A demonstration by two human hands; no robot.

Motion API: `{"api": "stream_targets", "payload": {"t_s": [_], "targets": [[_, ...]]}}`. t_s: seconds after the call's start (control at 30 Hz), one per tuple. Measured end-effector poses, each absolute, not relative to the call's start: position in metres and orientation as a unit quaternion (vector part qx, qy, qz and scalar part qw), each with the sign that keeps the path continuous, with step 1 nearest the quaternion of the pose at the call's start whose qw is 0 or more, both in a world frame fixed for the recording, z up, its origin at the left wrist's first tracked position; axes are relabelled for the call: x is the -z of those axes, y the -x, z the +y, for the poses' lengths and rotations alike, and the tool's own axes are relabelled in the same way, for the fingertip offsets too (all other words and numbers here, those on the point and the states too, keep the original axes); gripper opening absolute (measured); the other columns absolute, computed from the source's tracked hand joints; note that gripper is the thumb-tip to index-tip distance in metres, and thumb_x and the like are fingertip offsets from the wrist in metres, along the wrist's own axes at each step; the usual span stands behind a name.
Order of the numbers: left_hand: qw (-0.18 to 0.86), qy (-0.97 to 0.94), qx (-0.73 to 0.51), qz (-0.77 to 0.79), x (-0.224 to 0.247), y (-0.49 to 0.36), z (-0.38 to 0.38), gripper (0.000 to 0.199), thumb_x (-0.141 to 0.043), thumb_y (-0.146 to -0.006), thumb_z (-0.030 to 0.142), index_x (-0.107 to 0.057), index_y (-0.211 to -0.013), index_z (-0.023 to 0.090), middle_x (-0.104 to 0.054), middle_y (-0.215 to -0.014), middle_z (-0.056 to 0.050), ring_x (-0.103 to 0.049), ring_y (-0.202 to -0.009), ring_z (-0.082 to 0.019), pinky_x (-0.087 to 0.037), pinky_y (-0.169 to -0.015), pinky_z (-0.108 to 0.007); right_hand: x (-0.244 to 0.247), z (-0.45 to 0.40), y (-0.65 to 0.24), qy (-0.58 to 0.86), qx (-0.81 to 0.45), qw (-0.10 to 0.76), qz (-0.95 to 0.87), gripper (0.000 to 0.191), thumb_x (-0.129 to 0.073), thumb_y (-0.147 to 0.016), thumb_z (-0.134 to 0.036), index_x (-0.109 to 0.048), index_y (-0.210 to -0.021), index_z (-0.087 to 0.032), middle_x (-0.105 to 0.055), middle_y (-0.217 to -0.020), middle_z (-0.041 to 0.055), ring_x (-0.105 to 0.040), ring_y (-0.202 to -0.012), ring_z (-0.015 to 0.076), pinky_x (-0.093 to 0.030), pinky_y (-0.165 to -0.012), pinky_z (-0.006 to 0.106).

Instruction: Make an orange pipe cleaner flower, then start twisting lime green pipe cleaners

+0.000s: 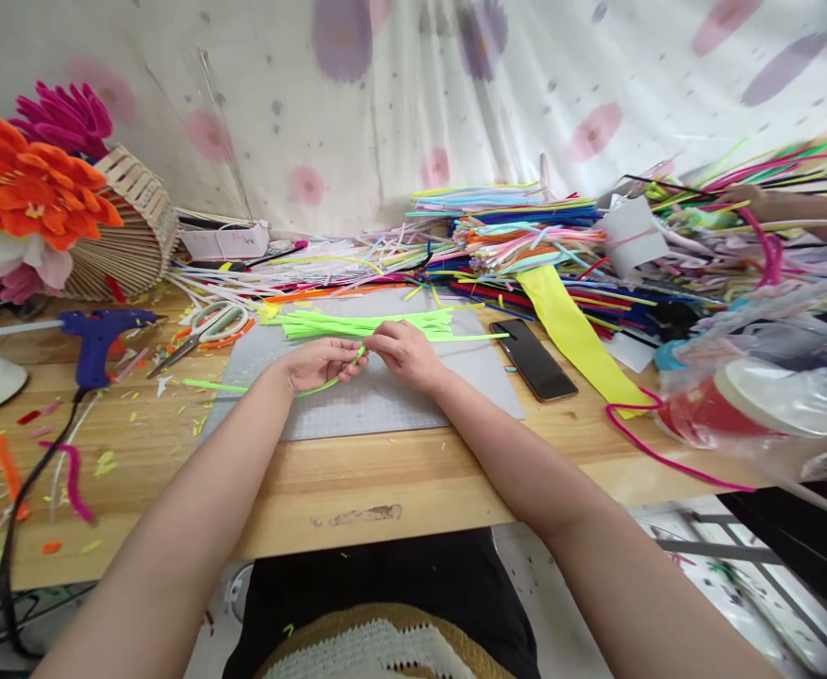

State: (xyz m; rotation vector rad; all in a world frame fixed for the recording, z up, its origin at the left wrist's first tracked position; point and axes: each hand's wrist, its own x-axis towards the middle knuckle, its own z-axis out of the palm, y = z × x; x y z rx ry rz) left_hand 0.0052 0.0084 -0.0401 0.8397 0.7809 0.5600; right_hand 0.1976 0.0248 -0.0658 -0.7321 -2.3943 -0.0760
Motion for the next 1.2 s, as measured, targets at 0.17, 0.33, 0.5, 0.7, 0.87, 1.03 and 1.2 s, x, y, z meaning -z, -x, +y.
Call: {"api": "stream_targets", "payload": {"t_s": [0.17,0.33,0.5,0.7,0.87,1.03,1.2], "targets": [[0.815,-0.394,-0.239,0.351,0.038,-0.002,0.013,0.005,-0.06,-0.071,0.009,-0.055,-0.073,0.008,-0.046,-0.062,0.0,-0.031,-0.044,0.0,-0.02,-0.037,-0.011,0.061,0.025,-0.198,0.276,0.05,0.296,-0.913,0.027,-0.035,-0.09,-0.022,-0.061,-0.096,-0.02,-0.058,-0.083,0.0056,-0.047,-0.075,0.0152,-0.029,-0.07,0.028],[0.791,-0.423,-0.248,0.365,0.037,-0.001,0.011,0.013,-0.065,-0.069,0.015,-0.054,-0.07,0.009,-0.041,-0.059,0.002,-0.027,-0.043,0.0,-0.015,-0.037,-0.012,0.061,0.026,-0.197,0.275,0.036,0.296,-0.914,0.027,-0.035,-0.091,-0.023,-0.061,-0.095,-0.02,-0.058,-0.082,0.0055,-0.047,-0.074,0.015,-0.029,-0.07,0.028],[0.764,-0.463,-0.228,0.386,0.032,0.0,0.008,0.019,-0.068,-0.067,0.022,-0.053,-0.066,0.011,-0.038,-0.055,0.004,-0.023,-0.043,0.0,-0.011,-0.038,-0.015,0.066,0.024,-0.196,0.275,-0.058,0.326,-0.903,0.028,-0.032,-0.092,-0.026,-0.059,-0.094,-0.018,-0.057,-0.084,0.006,-0.049,-0.077,0.0141,-0.033,-0.068,0.025],[0.738,-0.49,-0.219,0.409,0.028,0.0,0.003,0.023,-0.072,-0.062,0.025,-0.053,-0.065,0.012,-0.045,-0.057,0.003,-0.02,-0.043,-0.001,-0.008,-0.04,-0.019,0.063,0.019,-0.193,0.249,-0.191,0.347,-0.884,0.026,-0.035,-0.091,-0.029,-0.057,-0.087,-0.016,-0.055,-0.078,0.004,-0.049,-0.073,0.0122,-0.037,-0.067,0.023],[0.719,-0.499,-0.216,0.432,0.024,-0.001,-0.001,0.027,-0.073,-0.059,0.027,-0.052,-0.066,0.013,-0.048,-0.057,0.003,-0.023,-0.042,-0.001,-0.008,-0.041,-0.019,0.06,0.017,-0.194,0.234,-0.234,0.352,-0.876,0.025,-0.036,-0.09,-0.029,-0.056,-0.084,-0.015,-0.054,-0.075,0.0033,-0.048,-0.07,0.0113,-0.037,-0.065,0.022],[0.684,-0.543,-0.193,0.446,0.019,0.0,0.0,0.022,-0.07,-0.063,0.028,-0.055,-0.066,0.012,-0.049,-0.06,0.002,-0.028,-0.044,-0.001,-0.011,-0.041,-0.019,0.057,0.018,-0.197,0.227,-0.246,0.338,-0.879,0.024,-0.037,-0.089,-0.027,-0.056,-0.084,-0.014,-0.054,-0.075,0.0032,-0.047,-0.07,0.0109,-0.037,-0.065,0.022],[0.635,-0.602,-0.16,0.458,0.014,0.001,0.003,0.02,-0.067,-0.064,0.03,-0.058,-0.064,0.012,-0.051,-0.06,0.0,-0.03,-0.045,-0.003,-0.016,-0.041,-0.019,0.056,0.019,-0.199,0.22,-0.215,0.31,-0.899,0.025,-0.036,-0.09,-0.027,-0.058,-0.085,-0.015,-0.055,-0.08,0.0042,-0.048,-0.073,0.0116,-0.036,-0.066,0.022]]}}
